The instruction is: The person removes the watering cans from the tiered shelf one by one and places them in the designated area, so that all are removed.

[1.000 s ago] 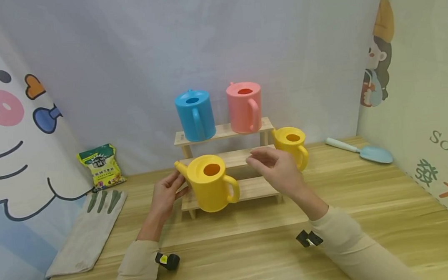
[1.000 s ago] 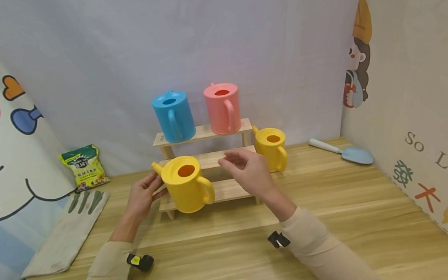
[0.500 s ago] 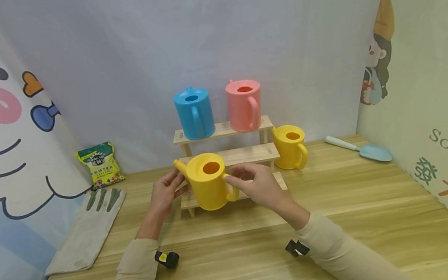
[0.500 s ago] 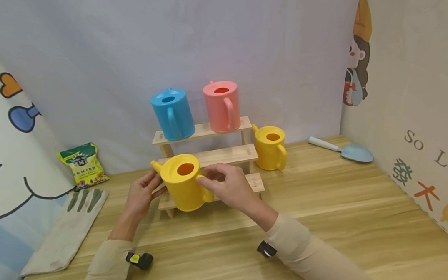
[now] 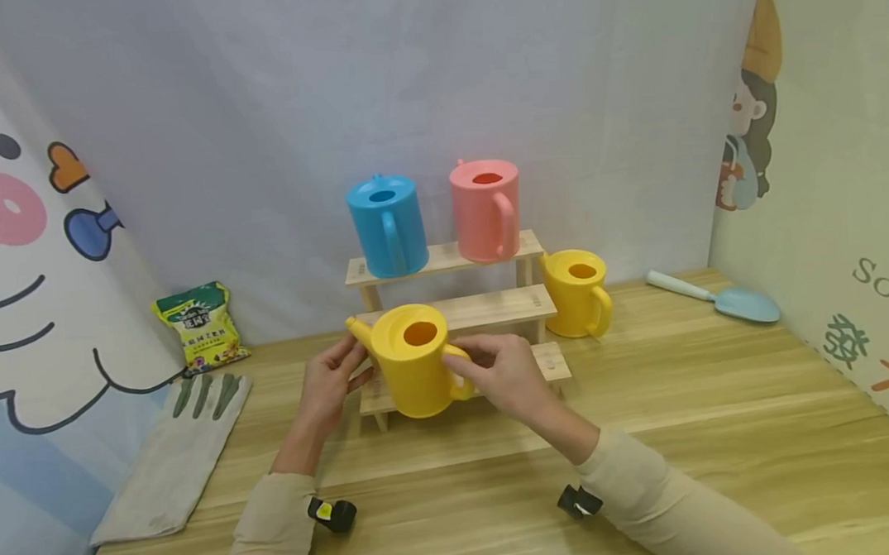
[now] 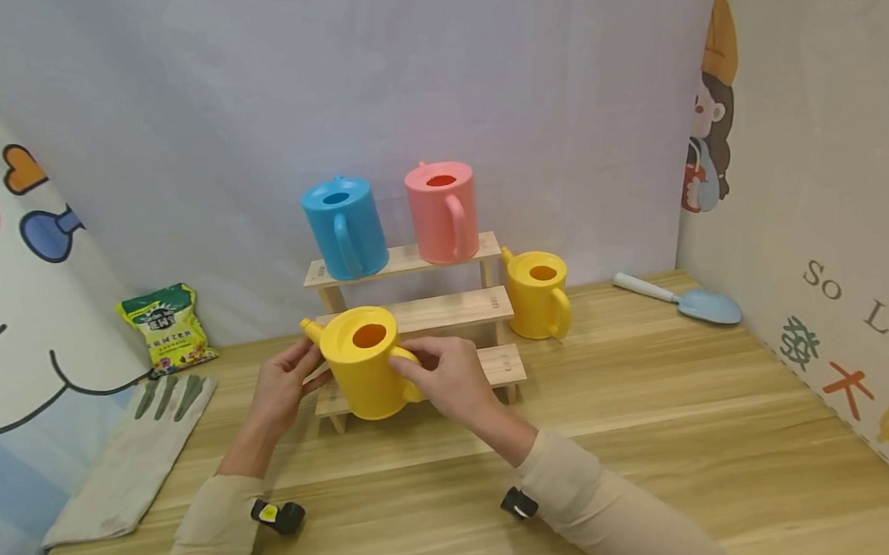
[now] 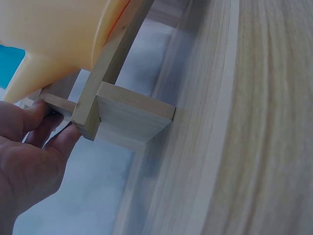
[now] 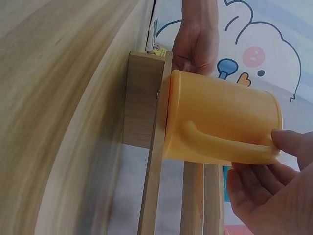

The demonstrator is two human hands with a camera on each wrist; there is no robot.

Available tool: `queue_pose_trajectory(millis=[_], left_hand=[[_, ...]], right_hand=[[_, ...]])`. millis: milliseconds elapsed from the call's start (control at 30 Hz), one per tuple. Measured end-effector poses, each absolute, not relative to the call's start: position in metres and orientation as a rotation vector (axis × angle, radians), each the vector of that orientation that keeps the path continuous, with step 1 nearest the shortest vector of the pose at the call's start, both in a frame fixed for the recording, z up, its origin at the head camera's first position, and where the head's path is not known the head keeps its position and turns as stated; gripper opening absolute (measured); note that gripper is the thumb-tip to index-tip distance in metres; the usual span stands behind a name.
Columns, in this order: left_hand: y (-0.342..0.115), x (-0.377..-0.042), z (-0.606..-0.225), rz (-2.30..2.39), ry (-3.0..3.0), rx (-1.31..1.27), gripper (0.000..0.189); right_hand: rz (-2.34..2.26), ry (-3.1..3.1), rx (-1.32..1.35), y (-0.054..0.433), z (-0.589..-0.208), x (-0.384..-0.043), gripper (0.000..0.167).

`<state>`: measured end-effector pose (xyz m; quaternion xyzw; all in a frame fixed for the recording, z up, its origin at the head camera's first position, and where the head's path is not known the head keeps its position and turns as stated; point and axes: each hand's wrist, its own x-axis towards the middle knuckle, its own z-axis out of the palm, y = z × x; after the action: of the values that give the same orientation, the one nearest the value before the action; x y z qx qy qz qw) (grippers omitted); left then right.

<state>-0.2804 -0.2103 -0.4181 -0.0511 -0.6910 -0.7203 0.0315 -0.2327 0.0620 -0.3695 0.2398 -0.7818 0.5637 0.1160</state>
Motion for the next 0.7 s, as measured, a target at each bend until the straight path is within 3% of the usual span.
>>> queue_pose_trajectory(millis=[700], left_hand=[[-0.21, -0.28, -0.417, -2.22, -2.126, -0.142, 0.044]], right_hand=[[1.478, -2.423, 0.611, 0.067, -0.358, -0.229, 0.014]])
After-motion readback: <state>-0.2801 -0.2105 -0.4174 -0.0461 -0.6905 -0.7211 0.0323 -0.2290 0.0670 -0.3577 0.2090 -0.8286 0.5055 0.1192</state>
